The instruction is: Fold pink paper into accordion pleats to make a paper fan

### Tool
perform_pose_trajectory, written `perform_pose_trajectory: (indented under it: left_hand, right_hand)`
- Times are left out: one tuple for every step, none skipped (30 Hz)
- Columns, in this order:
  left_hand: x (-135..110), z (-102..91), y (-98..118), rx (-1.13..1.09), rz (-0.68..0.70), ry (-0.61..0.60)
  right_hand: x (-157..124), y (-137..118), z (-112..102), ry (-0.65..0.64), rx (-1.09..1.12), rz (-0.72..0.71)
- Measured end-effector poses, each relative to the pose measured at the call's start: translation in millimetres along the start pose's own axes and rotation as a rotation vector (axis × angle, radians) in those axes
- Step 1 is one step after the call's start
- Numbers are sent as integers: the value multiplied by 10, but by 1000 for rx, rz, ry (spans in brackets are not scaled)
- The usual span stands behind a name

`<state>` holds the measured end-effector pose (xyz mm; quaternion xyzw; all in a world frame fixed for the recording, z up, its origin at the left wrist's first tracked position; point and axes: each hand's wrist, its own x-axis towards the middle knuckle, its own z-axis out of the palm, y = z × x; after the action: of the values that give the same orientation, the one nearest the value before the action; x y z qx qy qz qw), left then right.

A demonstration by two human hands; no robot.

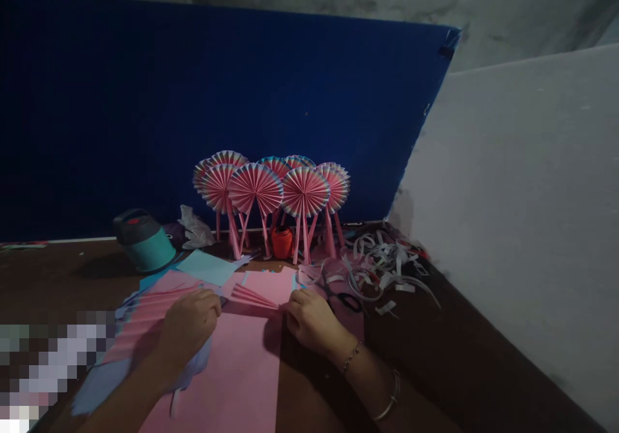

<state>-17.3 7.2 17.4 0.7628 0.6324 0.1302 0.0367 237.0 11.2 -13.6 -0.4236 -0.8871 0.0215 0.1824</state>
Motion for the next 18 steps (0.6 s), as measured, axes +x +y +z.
perform_pose_trajectory:
  left_hand:
    - [-10,24,13,-81,-36,6]
    - [-20,59,35,-183,-57,-1]
    - [-30,104,67,-307,-63,-26]
    - [-40,154,108,-452,-64,-59]
    - [-48,203,157,-610,-70,-103]
    - [-54,248,209,-756,-98,-148]
    - [-59,284,261,-878,-161,-178]
    - [-61,310,309,-959,-228,-197]
    - [-62,329,349,-1005,-293,-191]
    - [-61,341,377,-1023,-340,-169]
    - [-58,351,393,-1018,-360,-136]
    - [-55,362,395,-999,-359,-93]
    - [-52,374,385,-975,-340,-52]
    - [-47,388,364,-949,-313,-12]
    - [-42,401,334,-917,-285,28]
    - [-38,412,298,-876,-265,76]
    - [-33,415,258,-826,-254,129]
    - [-29,409,217,-765,-242,191]
  right_hand:
    - [3,-6,7,60,30,22]
    - [6,-15,13,114,55,31]
    - [8,-26,19,158,75,23]
    - [7,-38,24,187,91,-1]
    - [6,-50,30,206,99,-37]
    - [3,-62,36,212,96,-77]
    - [-1,-74,40,208,83,-118]
    - [-4,-86,43,198,62,-153]
    - [-6,-100,44,184,38,-181]
    - [-5,-114,43,167,17,-201]
    - [-3,-130,40,151,1,-216]
    - [2,-145,38,133,-9,-229]
    - [8,-159,35,116,-15,-243]
    - [15,-170,34,97,-18,-259]
    - [20,-177,35,80,-15,-275]
    - [24,-177,37,65,-10,-287]
    - [25,-173,40,59,0,-287]
    - [23,-163,43,70,14,-274]
